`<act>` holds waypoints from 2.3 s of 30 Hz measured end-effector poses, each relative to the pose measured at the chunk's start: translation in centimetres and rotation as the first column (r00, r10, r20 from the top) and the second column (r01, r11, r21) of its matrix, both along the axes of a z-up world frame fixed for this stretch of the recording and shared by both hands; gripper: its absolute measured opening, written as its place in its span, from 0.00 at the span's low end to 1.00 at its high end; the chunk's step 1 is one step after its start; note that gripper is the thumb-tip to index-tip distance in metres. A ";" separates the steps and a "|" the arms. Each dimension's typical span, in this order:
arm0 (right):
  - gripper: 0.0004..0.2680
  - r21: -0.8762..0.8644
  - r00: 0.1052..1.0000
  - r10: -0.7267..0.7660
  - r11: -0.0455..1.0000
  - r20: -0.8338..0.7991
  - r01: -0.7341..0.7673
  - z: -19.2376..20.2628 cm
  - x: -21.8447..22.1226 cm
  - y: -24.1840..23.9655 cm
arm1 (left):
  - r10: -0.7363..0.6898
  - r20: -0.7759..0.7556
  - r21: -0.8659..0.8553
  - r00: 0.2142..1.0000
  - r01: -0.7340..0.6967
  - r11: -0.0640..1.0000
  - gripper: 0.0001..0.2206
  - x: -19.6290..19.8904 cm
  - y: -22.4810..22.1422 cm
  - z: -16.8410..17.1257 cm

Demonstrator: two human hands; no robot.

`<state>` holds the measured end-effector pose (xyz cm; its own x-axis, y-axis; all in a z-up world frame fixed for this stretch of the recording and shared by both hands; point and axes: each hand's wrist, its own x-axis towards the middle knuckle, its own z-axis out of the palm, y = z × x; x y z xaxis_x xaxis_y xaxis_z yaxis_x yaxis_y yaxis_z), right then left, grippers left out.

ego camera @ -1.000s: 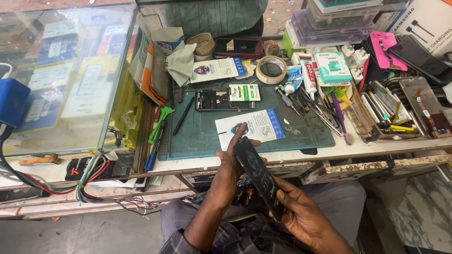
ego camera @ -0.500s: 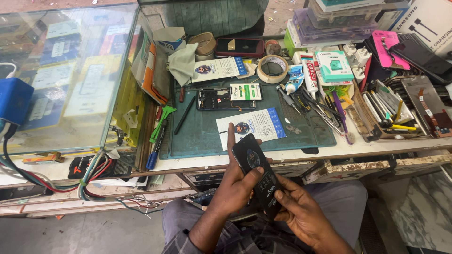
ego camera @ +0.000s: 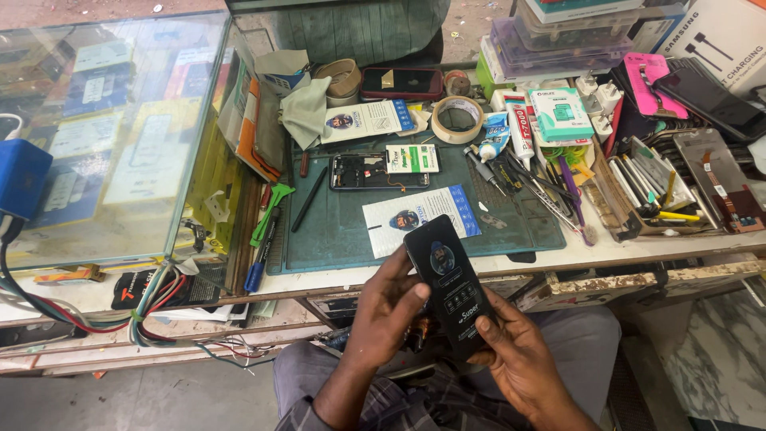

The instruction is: The person prepares a smartphone battery by applying adhesive tape to its connector. They then pick up the disassembled phone, inspect the internal components, and place the battery into the phone's chassis.

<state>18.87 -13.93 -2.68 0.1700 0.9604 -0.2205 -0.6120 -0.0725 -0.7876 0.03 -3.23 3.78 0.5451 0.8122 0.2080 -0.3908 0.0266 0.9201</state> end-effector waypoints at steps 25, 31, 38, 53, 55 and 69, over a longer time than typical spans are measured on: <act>0.23 -0.038 0.989 -0.035 0.998 0.145 0.041 0.0 -0.2 -0.4 | 0.194 -0.050 0.093 0.980 -0.189 0.978 0.19 -0.5 0.5 -2.9; 0.23 -0.037 0.987 -0.040 0.998 0.156 0.047 0.3 -0.3 -0.4 | 0.220 -0.046 0.065 0.974 -0.217 0.974 0.19 0.2 0.2 -2.7; 0.23 -0.017 0.985 -0.055 0.998 0.165 0.059 0.5 -0.3 -0.4 | 0.273 -0.083 0.006 0.959 -0.273 0.962 0.21 1.0 0.5 -2.0; 0.23 0.185 0.996 -0.083 0.980 0.024 0.077 -1.7 0.8 -0.4 | 0.638 -0.044 -0.372 0.769 -0.605 0.704 0.26 -10.9 0.3 -12.5; 0.22 0.152 0.997 -0.065 0.987 0.042 0.057 -1.6 0.4 -0.2 | 0.712 -0.049 -0.452 0.700 -0.652 0.609 0.24 -12.6 0.7 -13.7; 0.21 0.129 0.997 -0.051 0.991 0.062 0.043 -0.8 -0.1 -0.5 | 0.841 0.001 -0.157 0.540 -0.831 0.534 0.11 -13.6 3.3 -15.7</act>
